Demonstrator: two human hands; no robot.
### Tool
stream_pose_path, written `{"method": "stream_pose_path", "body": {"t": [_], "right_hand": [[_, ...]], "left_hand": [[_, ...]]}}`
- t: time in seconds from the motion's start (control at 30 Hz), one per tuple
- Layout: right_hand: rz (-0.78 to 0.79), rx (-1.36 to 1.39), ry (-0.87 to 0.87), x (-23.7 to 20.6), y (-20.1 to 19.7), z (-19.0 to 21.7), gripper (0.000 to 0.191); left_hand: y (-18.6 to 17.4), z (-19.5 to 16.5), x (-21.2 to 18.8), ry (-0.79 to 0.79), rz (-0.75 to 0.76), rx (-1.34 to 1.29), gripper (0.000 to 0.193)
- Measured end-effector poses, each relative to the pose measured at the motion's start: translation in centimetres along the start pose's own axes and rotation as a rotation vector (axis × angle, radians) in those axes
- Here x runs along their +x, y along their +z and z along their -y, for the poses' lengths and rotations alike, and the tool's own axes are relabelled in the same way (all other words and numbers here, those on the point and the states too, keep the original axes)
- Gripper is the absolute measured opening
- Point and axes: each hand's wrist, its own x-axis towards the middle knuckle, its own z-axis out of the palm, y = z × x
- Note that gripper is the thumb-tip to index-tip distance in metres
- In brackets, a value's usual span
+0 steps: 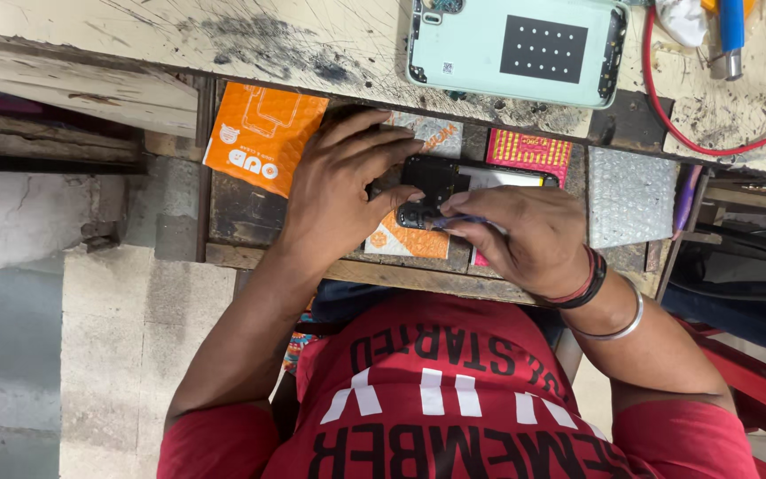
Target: The person repairs a smartphone at a workbench. They pry open the phone's back cover, remove and reposition internal components including the battery and flex cables, use a screwdriver on the frame, press the cover back on, and handle other phone parts and a second device on the bench.
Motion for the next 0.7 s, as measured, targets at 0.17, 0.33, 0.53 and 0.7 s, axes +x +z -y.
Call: {"method": "stream_pose_path", "body": {"t": [0.17,0.33,0.53,0.7], "right_hand": [[0.031,-0.011,-0.013,0.6,0.2,0.4,0.027],[0.128,0.101,-0.127,2.0,-0.5,0.6,0.013],[0.326,0.223,-0.232,2.5,-1.2,0.7,0.033],[0.256,0.220,-0.153,2.0,-0.7,0.7,0.030]], "left_hand": [[0.2,0.1,0.0,-0.021,-0.003,-0.003,0.047],[0.2,0.2,0.0,0.000,-0.003,-0.009,0.047],[-0.1,0.0,0.2,0.018,-0.001,-0.020,0.044],[-0.6,-0.2,0.2,0.002,-0.004,-0.075,0.042]]}}
